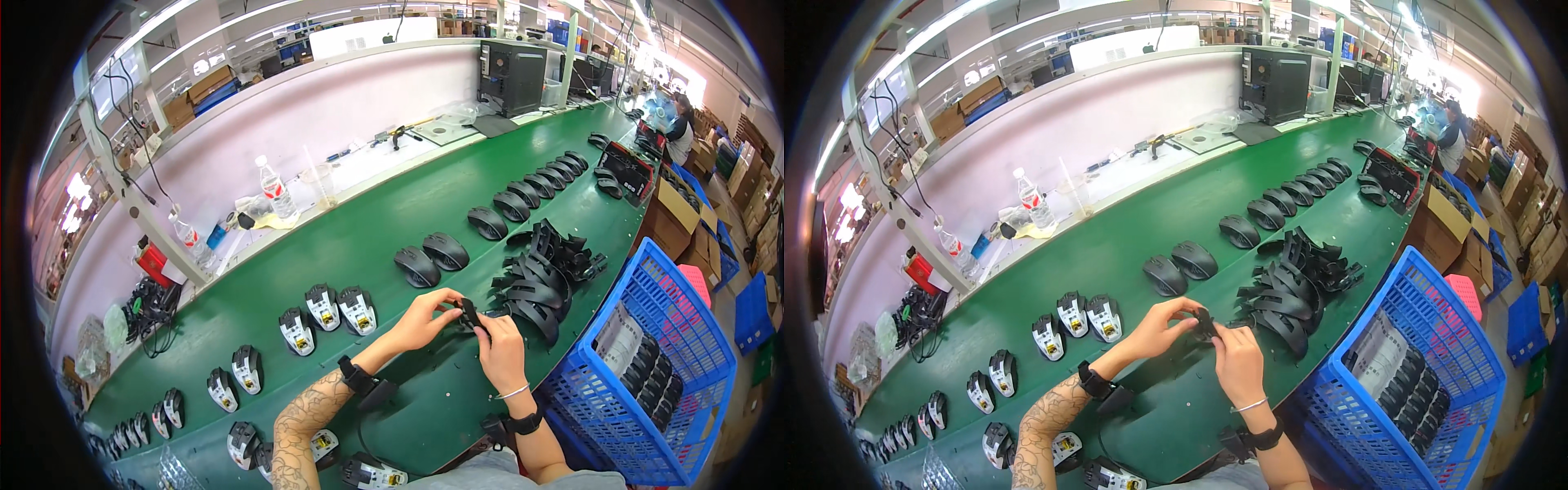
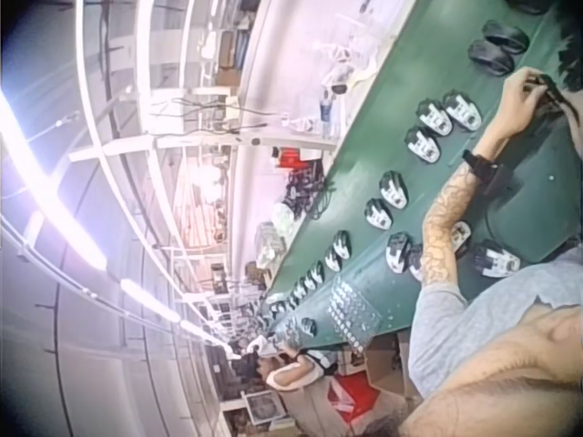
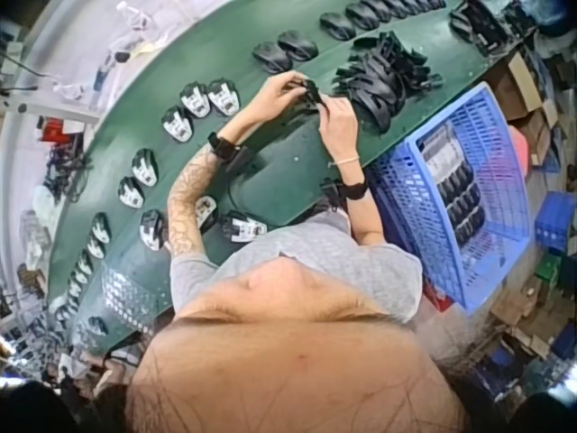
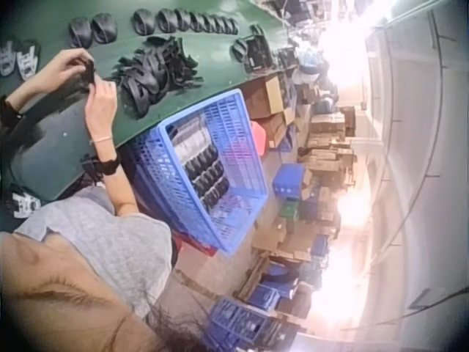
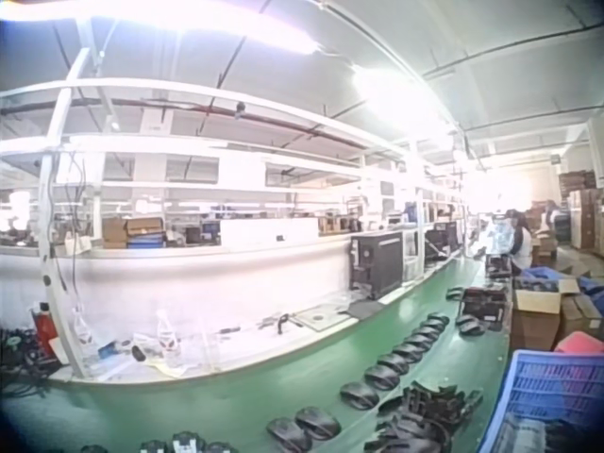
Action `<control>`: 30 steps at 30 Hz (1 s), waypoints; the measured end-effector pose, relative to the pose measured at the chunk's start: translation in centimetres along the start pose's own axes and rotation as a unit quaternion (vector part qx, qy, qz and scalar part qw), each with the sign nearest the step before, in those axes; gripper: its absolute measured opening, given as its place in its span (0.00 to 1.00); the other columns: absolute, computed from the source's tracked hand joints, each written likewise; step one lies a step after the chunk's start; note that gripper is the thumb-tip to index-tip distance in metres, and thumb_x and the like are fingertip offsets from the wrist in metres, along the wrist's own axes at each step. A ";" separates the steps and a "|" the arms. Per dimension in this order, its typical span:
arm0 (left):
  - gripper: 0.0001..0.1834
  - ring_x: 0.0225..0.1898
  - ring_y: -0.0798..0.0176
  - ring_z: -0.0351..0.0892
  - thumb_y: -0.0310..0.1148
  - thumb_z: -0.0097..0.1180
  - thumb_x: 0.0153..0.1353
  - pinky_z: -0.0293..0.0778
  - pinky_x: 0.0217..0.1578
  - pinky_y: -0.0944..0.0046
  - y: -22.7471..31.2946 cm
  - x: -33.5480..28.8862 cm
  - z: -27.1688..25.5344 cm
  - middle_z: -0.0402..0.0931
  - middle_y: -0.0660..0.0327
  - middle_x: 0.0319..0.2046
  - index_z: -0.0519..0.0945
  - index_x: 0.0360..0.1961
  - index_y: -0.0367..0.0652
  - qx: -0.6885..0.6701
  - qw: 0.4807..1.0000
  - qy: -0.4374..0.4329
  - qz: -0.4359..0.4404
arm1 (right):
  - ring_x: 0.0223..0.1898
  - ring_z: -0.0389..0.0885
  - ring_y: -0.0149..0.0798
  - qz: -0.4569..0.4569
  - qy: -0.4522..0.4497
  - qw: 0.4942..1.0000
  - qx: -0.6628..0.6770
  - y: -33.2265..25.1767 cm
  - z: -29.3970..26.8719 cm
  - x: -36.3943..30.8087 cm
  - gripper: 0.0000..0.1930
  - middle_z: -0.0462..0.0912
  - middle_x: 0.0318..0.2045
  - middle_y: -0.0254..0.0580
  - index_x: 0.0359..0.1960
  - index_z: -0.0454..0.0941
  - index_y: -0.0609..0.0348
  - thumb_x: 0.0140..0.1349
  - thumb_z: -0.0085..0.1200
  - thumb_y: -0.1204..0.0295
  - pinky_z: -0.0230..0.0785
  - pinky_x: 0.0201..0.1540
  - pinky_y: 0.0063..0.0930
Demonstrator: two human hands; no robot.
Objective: The person assembles computer mice by hand at a factory workstation. They pick up a mouse base unit and a black plastic shell, snap the shell onto the base, and place the finished unit on the table. The person repeats this process for multiple units, retrieving parts from a blue crate and arranging the completed mice in a row.
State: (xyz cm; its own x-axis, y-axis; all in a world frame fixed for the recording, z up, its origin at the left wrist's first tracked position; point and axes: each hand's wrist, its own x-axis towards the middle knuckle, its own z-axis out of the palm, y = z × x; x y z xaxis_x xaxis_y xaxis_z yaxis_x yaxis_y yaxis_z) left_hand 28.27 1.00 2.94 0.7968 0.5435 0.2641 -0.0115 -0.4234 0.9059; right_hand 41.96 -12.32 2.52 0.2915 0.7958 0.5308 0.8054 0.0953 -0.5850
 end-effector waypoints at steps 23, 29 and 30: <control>0.15 0.46 0.63 0.77 0.34 0.60 0.59 0.70 0.51 0.60 2.6 -1.3 -4.4 0.79 0.58 0.42 0.77 0.44 0.37 -0.082 0.991 0.039 -0.093 | 0.47 0.79 0.47 0.017 0.022 0.971 0.235 -3.0 0.2 1.5 0.31 0.77 0.48 0.50 0.55 0.71 0.59 0.46 0.65 0.78 0.72 0.48 0.34; 0.22 0.68 0.44 0.49 0.43 0.43 0.67 0.49 0.63 0.38 -5.3 -7.8 -13.4 0.61 0.53 0.64 0.71 0.56 0.40 0.493 0.818 0.122 -0.271 | 0.51 0.76 0.54 -0.057 -0.028 0.984 0.168 -3.2 1.1 1.1 0.21 0.73 0.55 0.54 0.49 0.76 0.58 0.51 0.62 0.77 0.70 0.52 0.37; 0.21 0.67 0.44 0.52 0.42 0.43 0.67 0.50 0.63 0.37 -5.4 -8.8 -13.5 0.62 0.54 0.63 0.71 0.55 0.40 0.476 0.830 0.118 -0.268 | 0.51 0.75 0.54 -0.056 -0.031 0.984 0.163 -2.9 1.2 1.0 0.21 0.73 0.55 0.54 0.49 0.76 0.58 0.51 0.62 0.76 0.69 0.53 0.37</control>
State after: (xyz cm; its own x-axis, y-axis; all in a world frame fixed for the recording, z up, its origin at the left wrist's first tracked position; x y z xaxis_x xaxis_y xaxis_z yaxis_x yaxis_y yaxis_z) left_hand 13.16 8.26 0.13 0.3922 0.9174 0.0675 0.8773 -0.3951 0.2724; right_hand 39.32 -11.10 4.05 0.1703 0.8038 0.5700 0.6185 0.3631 -0.6969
